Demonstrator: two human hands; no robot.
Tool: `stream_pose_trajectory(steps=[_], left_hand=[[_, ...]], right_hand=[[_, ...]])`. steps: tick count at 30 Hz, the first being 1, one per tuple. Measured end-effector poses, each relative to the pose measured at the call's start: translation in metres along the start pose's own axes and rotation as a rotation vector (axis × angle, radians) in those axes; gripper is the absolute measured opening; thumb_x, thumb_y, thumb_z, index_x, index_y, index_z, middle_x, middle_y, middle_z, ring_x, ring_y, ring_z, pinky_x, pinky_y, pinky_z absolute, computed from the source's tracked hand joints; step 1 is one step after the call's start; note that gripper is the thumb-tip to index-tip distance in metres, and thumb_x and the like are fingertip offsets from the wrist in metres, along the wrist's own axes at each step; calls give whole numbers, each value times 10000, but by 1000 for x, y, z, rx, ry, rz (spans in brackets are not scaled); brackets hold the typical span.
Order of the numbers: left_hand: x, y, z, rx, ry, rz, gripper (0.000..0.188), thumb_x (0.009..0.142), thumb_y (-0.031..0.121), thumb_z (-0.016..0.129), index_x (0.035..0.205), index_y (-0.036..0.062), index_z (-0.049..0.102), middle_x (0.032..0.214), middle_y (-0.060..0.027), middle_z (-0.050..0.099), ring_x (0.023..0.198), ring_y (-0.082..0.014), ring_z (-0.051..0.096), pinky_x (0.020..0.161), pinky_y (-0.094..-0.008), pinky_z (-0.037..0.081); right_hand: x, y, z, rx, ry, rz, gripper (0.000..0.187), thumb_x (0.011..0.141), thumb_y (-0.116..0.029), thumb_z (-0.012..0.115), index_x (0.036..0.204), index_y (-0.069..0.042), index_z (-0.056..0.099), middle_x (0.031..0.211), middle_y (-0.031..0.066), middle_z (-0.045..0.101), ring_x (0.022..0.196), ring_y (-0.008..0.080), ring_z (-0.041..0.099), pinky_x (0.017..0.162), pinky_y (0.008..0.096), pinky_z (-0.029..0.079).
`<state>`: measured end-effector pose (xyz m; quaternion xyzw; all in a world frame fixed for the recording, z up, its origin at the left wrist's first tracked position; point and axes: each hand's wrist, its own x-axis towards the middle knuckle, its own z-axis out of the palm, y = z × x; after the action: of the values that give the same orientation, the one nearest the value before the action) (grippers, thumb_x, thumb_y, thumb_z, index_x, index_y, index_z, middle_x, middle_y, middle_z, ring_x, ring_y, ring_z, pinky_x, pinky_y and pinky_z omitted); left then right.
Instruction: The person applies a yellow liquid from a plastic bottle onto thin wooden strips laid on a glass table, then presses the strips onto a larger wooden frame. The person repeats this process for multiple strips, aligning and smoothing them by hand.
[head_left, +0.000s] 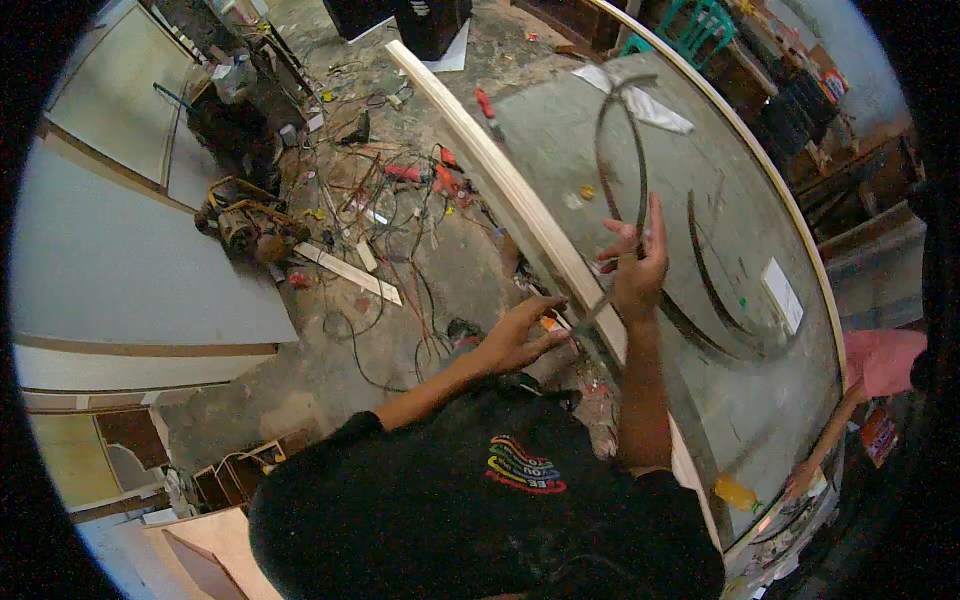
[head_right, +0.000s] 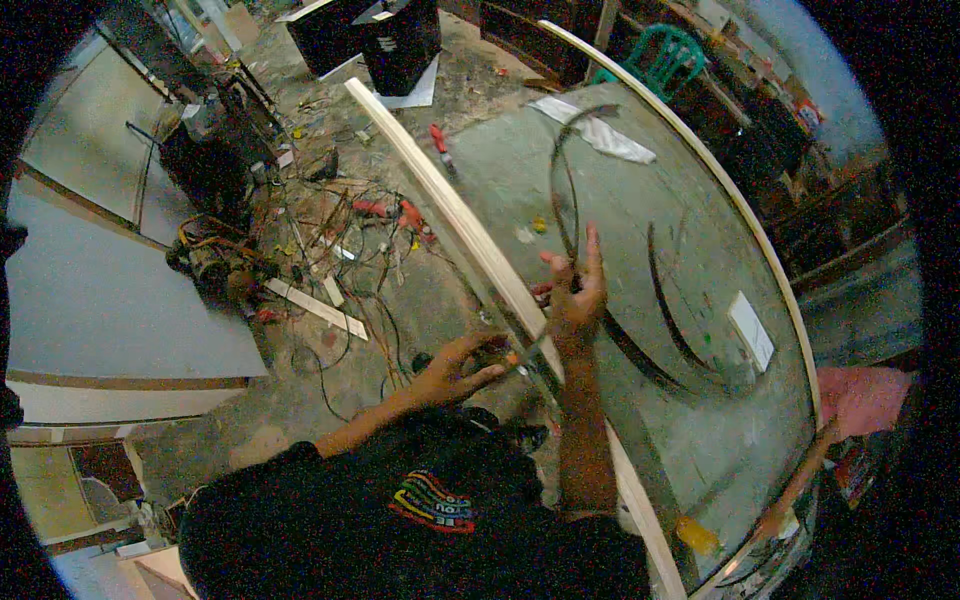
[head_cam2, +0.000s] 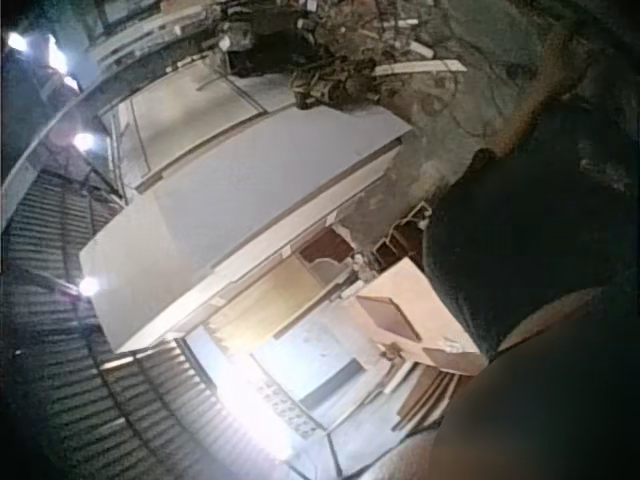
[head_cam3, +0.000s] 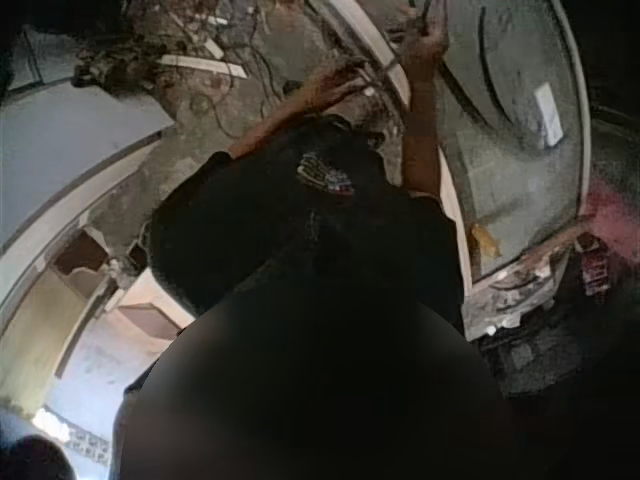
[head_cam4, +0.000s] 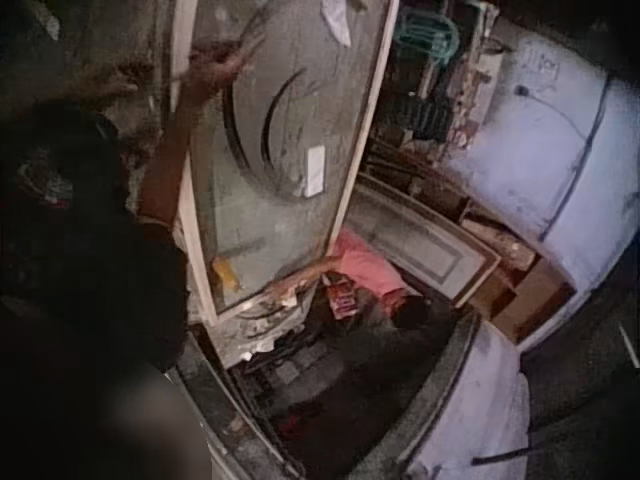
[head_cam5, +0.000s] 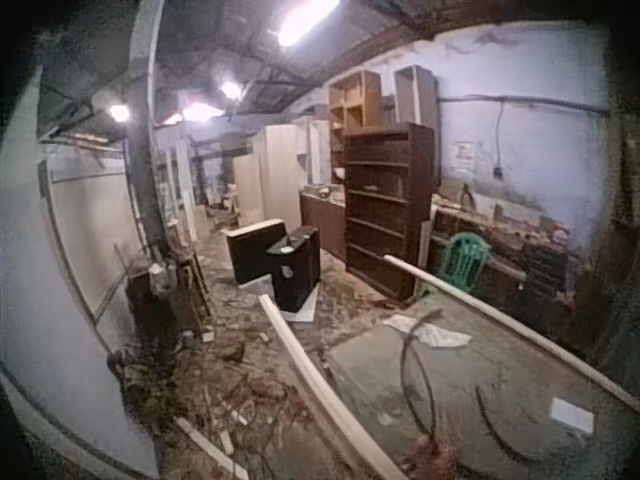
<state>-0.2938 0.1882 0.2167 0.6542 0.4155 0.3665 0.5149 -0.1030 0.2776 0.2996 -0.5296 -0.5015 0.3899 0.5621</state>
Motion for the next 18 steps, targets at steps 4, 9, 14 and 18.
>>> stream_pose_trajectory(steps=[4, 9, 14, 18], left_hand=[[10, -31, -107, 114, 207, 161, 449, 926, 181, 754, 1337, 72, 610, 1281, -118, 656, 1160, -265, 635, 1014, -392, 494], [8, -37, -226, 353, 610, 259, 483, 863, 204, 796, 1291, 71, 614, 1233, -134, 663, 1139, -335, 613, 992, -425, 466], [53, 1, -310, 564, 891, 394, 608, 777, 222, 860, 1305, 65, 605, 1178, -152, 654, 1101, -343, 595, 970, -415, 456], [132, 10, -373, 441, 571, 337, 680, 778, 231, 882, 1344, 20, 572, 1248, -173, 637, 1146, -321, 608, 1005, -413, 475]], right_hand=[[63, -16, 47, -353, -228, -12, 612, 1037, -341, 610, 1560, -105, 395, 1052, 126, 738, 641, 106, 635, 556, 251, 512], [136, -60, 85, -805, -441, -248, 545, 980, -346, 689, 1437, -84, 550, 1026, 152, 742, 738, 206, 692, 717, 335, 550], [222, -120, 152, -1066, -803, -690, 441, 944, -284, 715, 1330, -86, 637, 1127, 179, 730, 1035, 293, 714, 890, 417, 539], [292, -150, 239, -1124, -1259, -660, 551, 850, -219, 782, 1351, -58, 620, 1235, 172, 683, 1142, 317, 654, 1016, 407, 486]])
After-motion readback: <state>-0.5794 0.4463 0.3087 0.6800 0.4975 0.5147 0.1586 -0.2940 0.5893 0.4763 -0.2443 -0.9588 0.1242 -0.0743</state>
